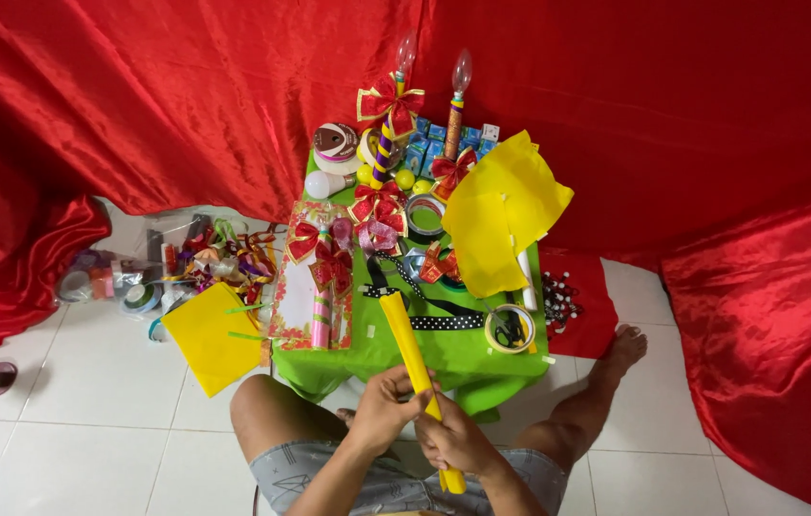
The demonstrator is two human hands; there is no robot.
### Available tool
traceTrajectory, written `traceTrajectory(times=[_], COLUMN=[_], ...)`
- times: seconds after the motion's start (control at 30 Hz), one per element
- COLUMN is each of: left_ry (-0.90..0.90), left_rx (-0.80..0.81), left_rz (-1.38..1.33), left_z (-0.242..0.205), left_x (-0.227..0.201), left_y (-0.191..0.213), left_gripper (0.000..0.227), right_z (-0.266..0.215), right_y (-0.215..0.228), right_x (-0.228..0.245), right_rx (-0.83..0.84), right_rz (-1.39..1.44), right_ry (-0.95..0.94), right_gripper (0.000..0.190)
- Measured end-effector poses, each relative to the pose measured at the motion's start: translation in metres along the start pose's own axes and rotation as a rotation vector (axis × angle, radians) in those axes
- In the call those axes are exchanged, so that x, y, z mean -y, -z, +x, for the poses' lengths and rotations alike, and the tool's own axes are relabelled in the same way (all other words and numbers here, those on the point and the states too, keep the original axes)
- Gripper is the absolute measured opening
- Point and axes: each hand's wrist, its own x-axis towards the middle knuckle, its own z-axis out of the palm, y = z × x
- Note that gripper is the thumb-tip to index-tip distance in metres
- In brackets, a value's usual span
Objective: A person is wrapping a yellow sheet of paper around a cylindrical tube as part of a handicraft project.
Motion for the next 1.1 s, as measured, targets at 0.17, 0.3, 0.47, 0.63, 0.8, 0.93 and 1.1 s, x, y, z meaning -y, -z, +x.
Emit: traceTrajectory(times=[0.17,0.3,0.47,0.63,0.8,0.93,1.1], left_ry=[-0.017,-0.050,0.049,-0.007,0.076,0.070,0.047], left_rx=[-0.042,0.119,0.200,0.148,-0.018,-0.039,0.079], left_rz=[0.032,0.045,-0.048,0.014,0.120,-0.029,-0.045], left_z=[0.005,0.013,0.015,0.024,0.021,0.030,0.030], left_x=[0.005,0.007,-0.008,0.012,0.009,0.034,0.025], left_y=[-0.006,0.003,0.008,0.006,-0.003,0.004,0.010], left_gripper=[0.026,0.031,0.041,0.026,0.018,0.019,0.019], right_z=[0.002,0.007,0.006,0.009,0.013,0.018,0.017], right_y=[0.000,0.010,0.021,0.020,0.018,0.023,0.041], right_x=[0.003,-0.011,-0.010,-0.003,-0.010,-0.028,-0.034], right_rx=[-0.057,-0.052,0.022,0.026,-0.101,-0.105,0.062], right_rz=[-0.082,0.137,0.271,0.248,0.123,0.143,0.358], right_ry=[0.051,-0.036,-0.075,-0.071,-0.106,-0.079,0.033], right_gripper=[0.028,0.020,0.019,0.037,0.036,0.030,0.048])
